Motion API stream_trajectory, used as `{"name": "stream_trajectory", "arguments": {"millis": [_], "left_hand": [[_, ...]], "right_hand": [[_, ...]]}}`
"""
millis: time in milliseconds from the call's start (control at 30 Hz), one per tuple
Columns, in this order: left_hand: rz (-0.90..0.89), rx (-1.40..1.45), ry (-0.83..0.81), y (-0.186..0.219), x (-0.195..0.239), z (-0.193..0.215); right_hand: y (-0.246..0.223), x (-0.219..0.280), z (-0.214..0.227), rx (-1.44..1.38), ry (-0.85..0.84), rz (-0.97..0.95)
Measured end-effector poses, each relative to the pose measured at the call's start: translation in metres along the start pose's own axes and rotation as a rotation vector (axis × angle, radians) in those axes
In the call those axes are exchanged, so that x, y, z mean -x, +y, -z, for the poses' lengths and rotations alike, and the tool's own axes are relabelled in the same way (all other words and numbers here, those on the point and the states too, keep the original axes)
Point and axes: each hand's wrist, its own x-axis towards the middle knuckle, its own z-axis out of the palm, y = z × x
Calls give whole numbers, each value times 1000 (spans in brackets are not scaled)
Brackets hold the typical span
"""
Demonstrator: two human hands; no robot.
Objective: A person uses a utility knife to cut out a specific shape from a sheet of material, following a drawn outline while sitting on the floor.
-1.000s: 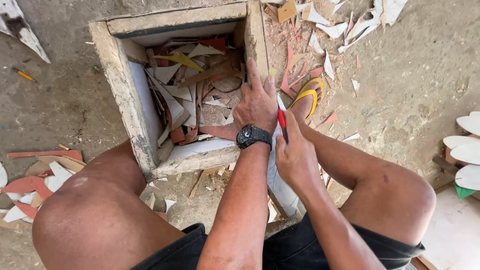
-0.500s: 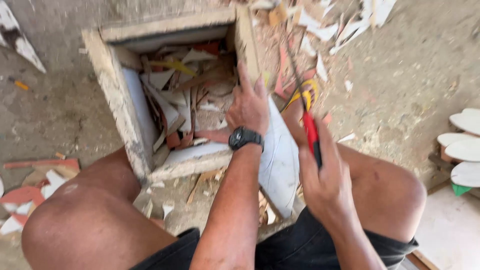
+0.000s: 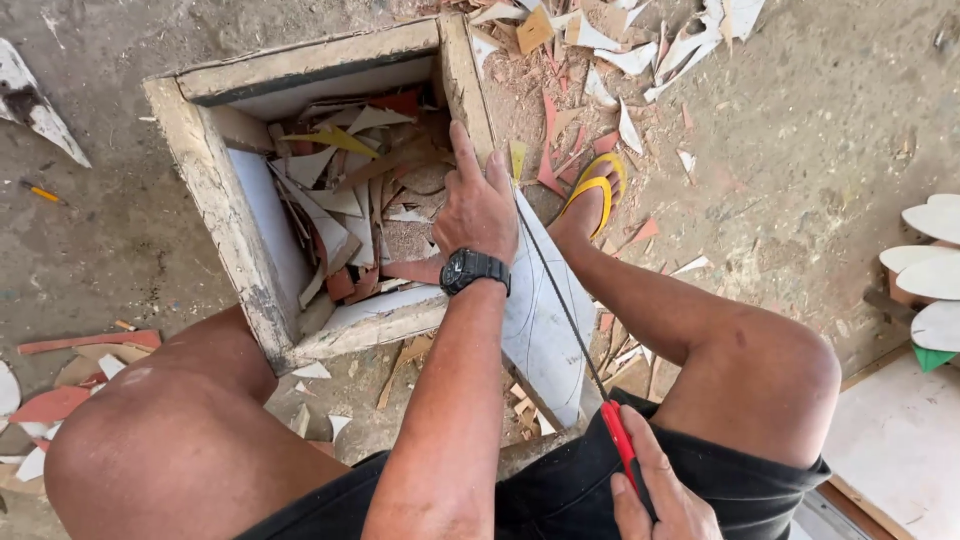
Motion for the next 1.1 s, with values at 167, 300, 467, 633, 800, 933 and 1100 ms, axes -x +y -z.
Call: {"name": "stream_trajectory", "arguments": {"millis": [167,300,467,633,800,933,1100], "left_hand": [[-11,13,-20,-1,0,2],[-22,11,4,-4,-1,-3],[-18,20,-16,-4,-1,1],[-22,26,-24,-5,-2,-2],[-20,51,-19,-3,-1,-2],[-34,58,-13,-2,-2,0],[-40,67,20,-7,1,-10]], "right_hand": [[10,9,-2,18,10,24],[11,10,2,40,-40,21],[17,11,-1,43,-48,-7],[5,2,5,20,-27,19],[-77,-63,17,34,-296,-215],[-108,-131,-18,-23,-268,4],[-122,-137,-16,44,-357,-114]]}}
